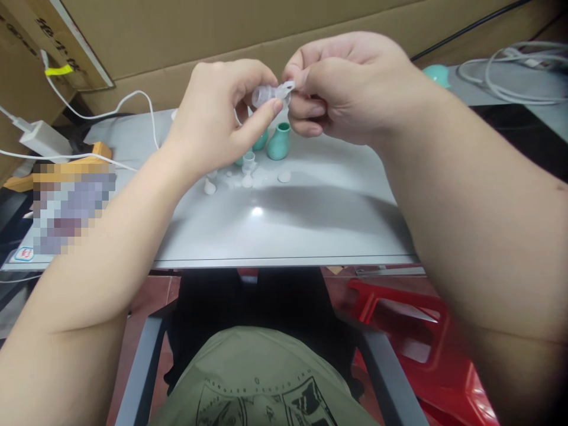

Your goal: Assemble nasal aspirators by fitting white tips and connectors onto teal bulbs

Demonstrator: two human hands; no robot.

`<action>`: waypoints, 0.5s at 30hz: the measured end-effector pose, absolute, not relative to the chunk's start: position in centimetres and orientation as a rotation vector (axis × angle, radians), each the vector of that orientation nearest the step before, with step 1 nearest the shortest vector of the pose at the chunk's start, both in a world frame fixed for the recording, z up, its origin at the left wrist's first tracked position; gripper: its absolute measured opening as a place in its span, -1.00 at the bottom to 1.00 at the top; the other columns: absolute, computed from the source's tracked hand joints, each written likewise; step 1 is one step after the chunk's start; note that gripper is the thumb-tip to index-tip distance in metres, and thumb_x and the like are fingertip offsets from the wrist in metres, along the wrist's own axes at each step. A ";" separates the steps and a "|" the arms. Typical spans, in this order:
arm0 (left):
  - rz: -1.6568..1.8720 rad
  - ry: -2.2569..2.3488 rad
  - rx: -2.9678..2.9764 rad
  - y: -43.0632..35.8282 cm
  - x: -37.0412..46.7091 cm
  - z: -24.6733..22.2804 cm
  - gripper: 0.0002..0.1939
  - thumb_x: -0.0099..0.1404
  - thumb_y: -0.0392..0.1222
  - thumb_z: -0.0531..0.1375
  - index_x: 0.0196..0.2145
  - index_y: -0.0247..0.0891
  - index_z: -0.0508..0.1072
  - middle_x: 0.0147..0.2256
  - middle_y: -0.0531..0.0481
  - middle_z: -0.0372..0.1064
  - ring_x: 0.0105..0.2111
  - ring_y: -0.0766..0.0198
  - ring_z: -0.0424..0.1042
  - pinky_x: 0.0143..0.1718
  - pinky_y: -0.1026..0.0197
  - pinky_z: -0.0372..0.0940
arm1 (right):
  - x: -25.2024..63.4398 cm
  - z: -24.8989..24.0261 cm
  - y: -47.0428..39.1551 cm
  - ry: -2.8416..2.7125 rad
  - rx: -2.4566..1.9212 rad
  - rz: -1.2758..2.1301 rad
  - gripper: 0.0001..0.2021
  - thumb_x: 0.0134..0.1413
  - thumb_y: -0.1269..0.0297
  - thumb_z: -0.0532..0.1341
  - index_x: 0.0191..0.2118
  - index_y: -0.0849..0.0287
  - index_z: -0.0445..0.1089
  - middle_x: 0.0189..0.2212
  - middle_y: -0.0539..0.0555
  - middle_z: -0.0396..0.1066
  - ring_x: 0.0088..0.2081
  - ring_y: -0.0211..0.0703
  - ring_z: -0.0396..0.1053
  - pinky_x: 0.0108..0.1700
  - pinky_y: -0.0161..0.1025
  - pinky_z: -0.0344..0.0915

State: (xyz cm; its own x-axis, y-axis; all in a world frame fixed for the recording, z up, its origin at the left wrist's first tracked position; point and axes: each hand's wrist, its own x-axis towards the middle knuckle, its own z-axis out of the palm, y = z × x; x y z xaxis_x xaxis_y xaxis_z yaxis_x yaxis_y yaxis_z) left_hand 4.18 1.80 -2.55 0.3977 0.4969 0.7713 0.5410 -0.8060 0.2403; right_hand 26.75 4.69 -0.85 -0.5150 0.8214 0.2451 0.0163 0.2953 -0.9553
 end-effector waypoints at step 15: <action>-1.396 -1.078 -2.591 3.5 4.3 -3.0 -0.69 0.35 0.23 0.29 -0.23 0.03 0.72 -0.34 -0.11 0.64 -0.40 -0.06 0.51 -0.26 -0.21 0.45 | 26.5 -2.1 5.5 -1.697 -0.683 1.378 -0.85 -0.10 0.27 0.31 -0.36 0.05 0.33 -0.61 -0.12 0.07 -0.62 -0.33 0.16 -0.61 -0.36 0.18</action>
